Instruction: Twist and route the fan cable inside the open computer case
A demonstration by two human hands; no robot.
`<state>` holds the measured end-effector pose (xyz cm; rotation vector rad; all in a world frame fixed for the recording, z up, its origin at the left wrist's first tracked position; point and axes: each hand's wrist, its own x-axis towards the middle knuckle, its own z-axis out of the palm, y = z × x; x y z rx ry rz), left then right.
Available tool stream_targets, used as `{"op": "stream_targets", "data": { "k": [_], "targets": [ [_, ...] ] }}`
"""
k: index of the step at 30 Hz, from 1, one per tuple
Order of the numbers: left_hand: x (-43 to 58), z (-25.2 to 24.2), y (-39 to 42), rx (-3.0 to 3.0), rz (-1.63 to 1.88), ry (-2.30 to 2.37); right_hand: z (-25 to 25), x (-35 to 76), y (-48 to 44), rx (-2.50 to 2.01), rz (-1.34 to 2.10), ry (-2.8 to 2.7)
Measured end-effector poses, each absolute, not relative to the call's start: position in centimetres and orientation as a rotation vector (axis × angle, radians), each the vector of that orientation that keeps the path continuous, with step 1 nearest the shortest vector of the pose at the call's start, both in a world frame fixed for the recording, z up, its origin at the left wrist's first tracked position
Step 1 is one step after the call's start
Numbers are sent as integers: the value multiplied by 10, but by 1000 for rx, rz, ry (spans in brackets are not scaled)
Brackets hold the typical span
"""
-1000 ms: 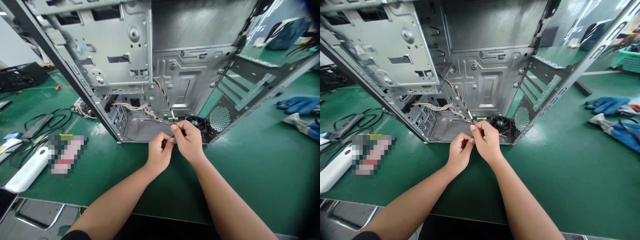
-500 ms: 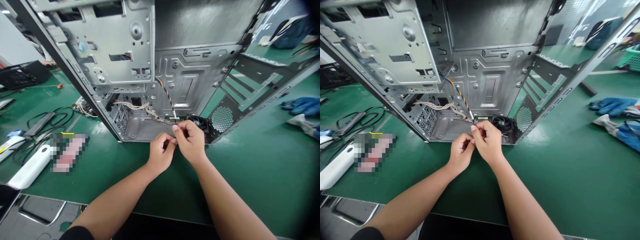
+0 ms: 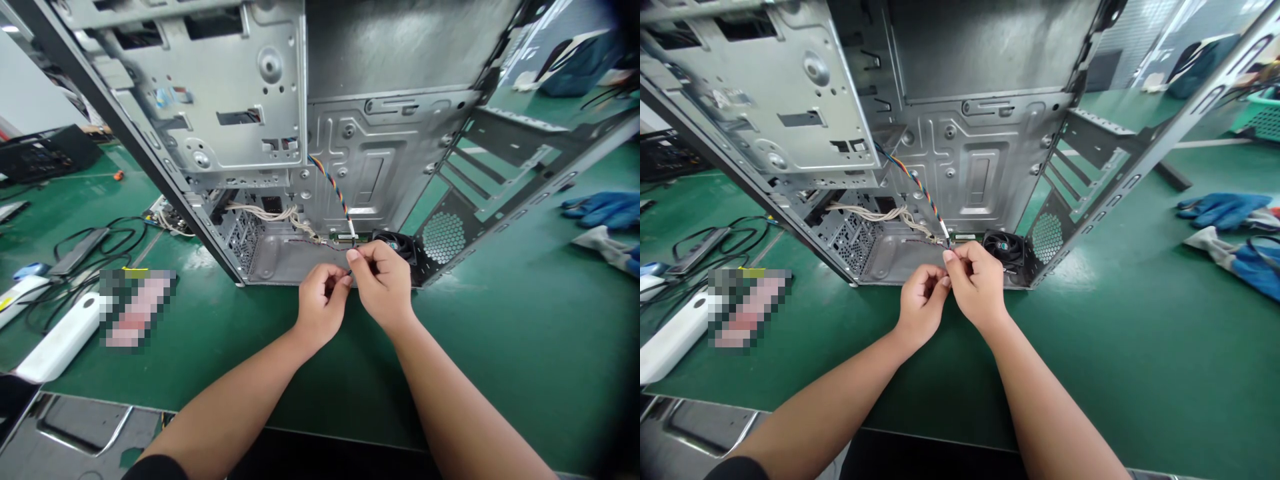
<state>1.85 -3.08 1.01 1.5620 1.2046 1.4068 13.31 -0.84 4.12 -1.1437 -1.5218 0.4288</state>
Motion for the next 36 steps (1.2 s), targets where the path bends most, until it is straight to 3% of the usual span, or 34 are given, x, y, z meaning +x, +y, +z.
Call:
{"op": "stream_targets", "data": {
  "k": [11, 21, 32, 36],
  "targets": [
    [17, 20, -29, 1403, 1263, 1047, 41, 133, -8, -1126, 439, -1582],
    [20, 14, -32, 1479, 1411, 1120, 39, 132, -10, -1151, 422, -1531],
    [18, 18, -27, 1300, 1226, 952, 37, 132, -7, -1130, 483, -1540],
    [18, 17, -28, 1417, 1291, 1095, 35, 132, -7, -1141, 473, -1522]
  ]
}}
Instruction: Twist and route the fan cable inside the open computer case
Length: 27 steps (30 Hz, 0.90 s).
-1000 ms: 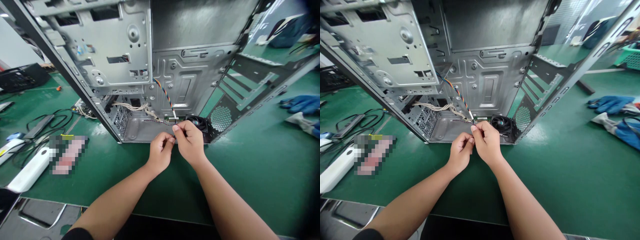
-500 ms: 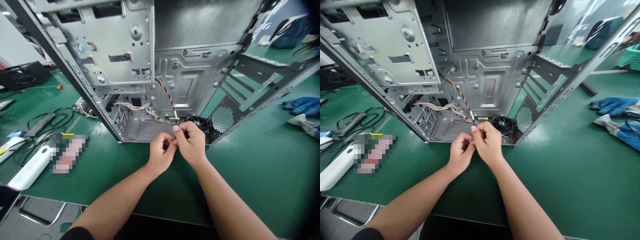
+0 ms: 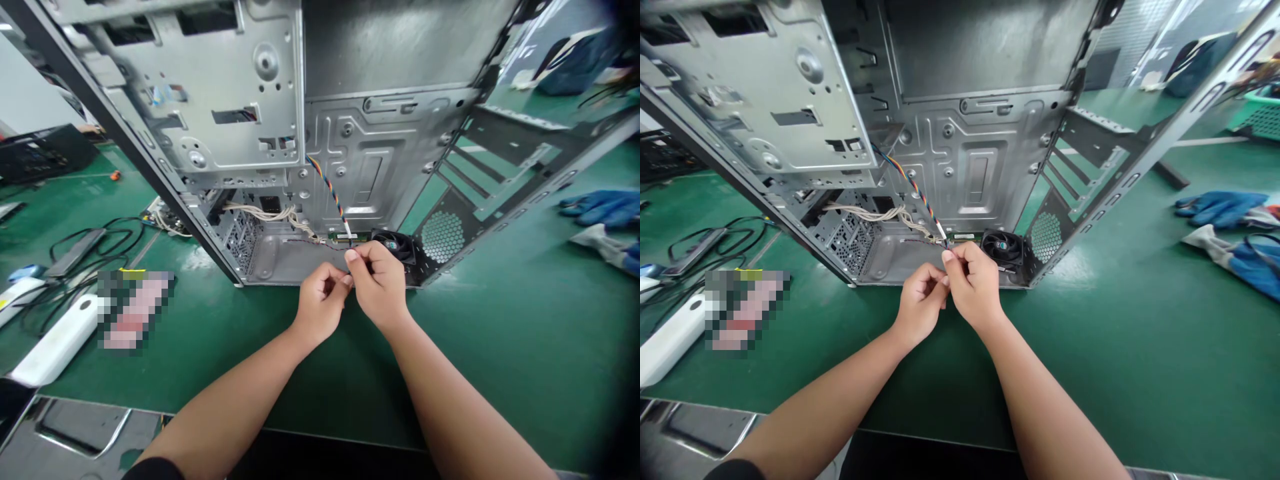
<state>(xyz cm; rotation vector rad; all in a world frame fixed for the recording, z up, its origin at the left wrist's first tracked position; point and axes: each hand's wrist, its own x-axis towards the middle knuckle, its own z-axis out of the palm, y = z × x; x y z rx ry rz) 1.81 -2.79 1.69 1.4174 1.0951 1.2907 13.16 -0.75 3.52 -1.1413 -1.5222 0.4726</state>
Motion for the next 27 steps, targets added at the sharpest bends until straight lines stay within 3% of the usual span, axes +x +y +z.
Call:
{"op": "stream_targets", "data": {
  "k": [6, 22, 27],
  "targets": [
    [18, 20, -32, 1775, 1470, 1259, 36, 130, -8, -1157, 438, -1516],
    [16, 16, -24, 1198, 1169, 834, 40, 131, -8, -1100, 527, -1529],
    [17, 16, -26, 1457, 1314, 1085, 38, 130, -9, -1124, 390, -1563]
  ]
}}
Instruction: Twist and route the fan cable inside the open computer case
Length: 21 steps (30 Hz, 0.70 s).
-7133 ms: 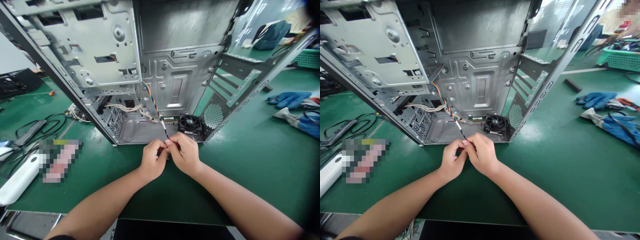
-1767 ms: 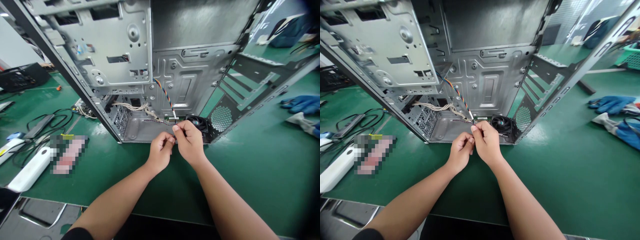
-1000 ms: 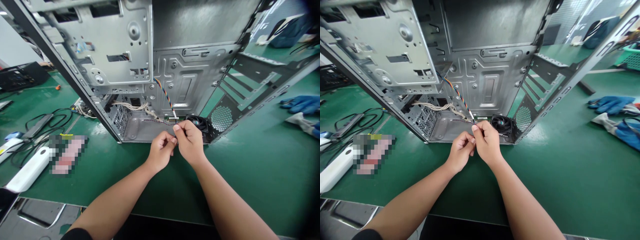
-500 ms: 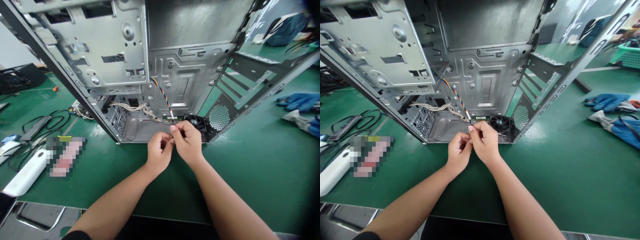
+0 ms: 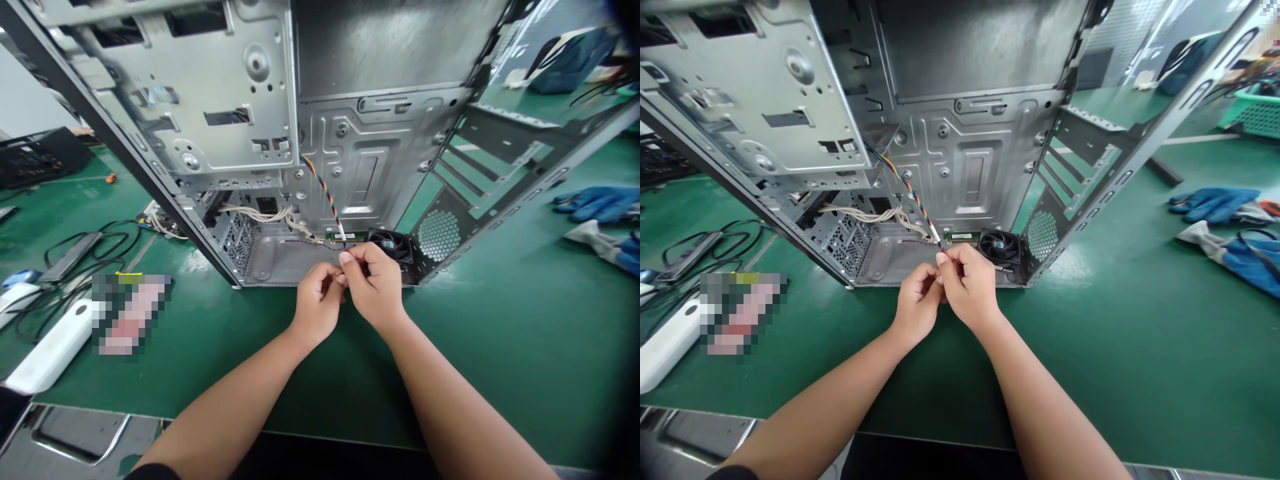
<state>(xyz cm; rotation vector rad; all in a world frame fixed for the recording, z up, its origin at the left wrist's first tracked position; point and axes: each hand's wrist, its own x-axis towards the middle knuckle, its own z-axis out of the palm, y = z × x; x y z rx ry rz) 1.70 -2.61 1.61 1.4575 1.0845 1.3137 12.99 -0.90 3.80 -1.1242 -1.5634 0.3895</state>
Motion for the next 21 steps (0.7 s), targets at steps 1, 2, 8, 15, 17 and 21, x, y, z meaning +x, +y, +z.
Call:
{"op": "stream_targets", "data": {
  "k": [1, 2, 8, 15, 17, 21],
  "targets": [
    [17, 17, -27, 1584, 1380, 1176, 38, 129, -9, -1128, 338, -1573],
    [17, 18, -28, 1690, 1433, 1229, 37, 129, -10, -1126, 290, -1579],
    [18, 20, -32, 1855, 1515, 1233, 38, 128, -12, -1111, 196, -1559],
    [17, 18, -33, 1635, 1425, 1235, 41, 130, -11, -1099, 309, -1588],
    [17, 18, -31, 1493, 1333, 1134, 41, 130, -10, -1094, 370, -1586],
    [17, 18, -27, 1234, 1237, 892, 42, 131, -9, -1102, 515, -1542]
  ]
}}
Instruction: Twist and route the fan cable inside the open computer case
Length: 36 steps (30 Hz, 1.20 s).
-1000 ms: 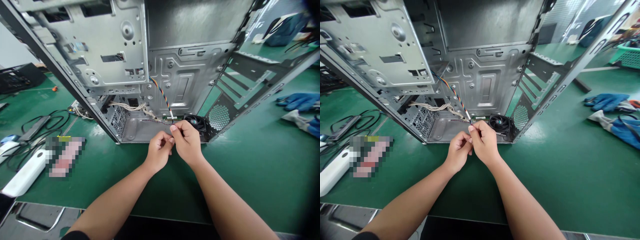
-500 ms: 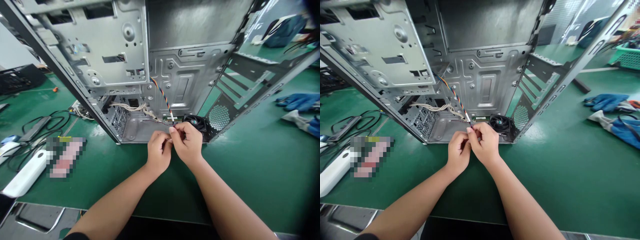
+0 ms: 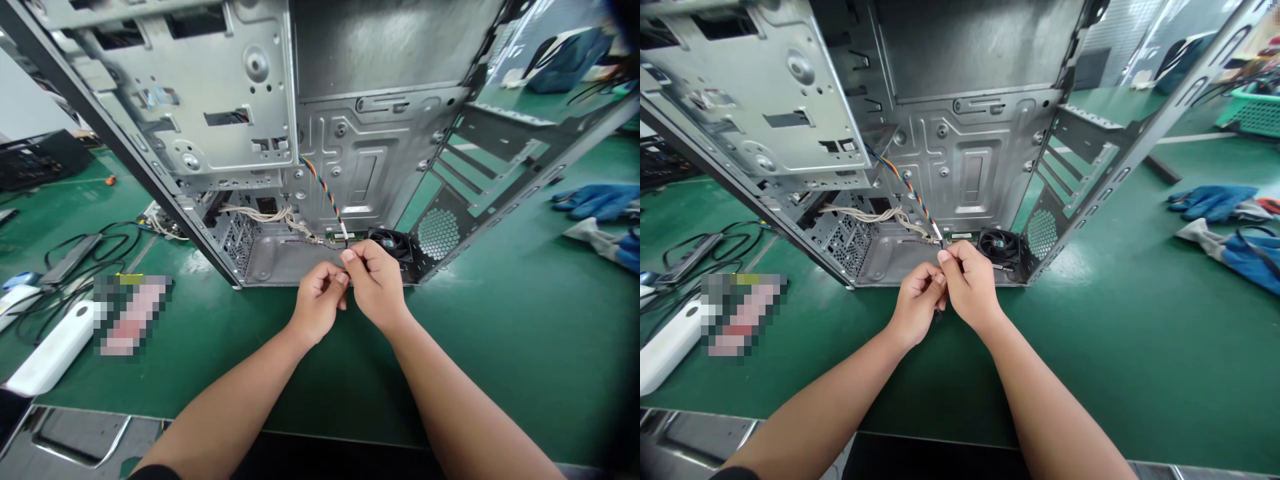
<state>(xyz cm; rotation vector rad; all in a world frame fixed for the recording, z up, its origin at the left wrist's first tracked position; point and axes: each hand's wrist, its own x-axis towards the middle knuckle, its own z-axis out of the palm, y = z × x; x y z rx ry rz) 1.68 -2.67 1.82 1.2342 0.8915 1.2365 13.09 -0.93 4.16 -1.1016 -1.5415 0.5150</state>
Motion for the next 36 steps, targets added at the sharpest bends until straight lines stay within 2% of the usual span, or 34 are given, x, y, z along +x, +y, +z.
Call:
{"op": "stream_targets", "data": {
  "k": [4, 10, 14, 21, 31, 36],
  "targets": [
    [18, 17, -25, 1121, 1228, 815, 40, 130, -8, -1106, 537, -1527],
    [17, 15, -27, 1403, 1342, 1094, 35, 129, -10, -1112, 252, -1570],
    [16, 12, -29, 1516, 1384, 1173, 36, 128, -11, -1112, 187, -1553],
    [18, 13, -28, 1389, 1358, 1081, 40, 128, -11, -1103, 199, -1612],
    [18, 15, -23, 1040, 1185, 774, 44, 131, -10, -1103, 502, -1566],
    [18, 14, -24, 1224, 1258, 958, 39, 130, -9, -1145, 317, -1605]
  ]
}}
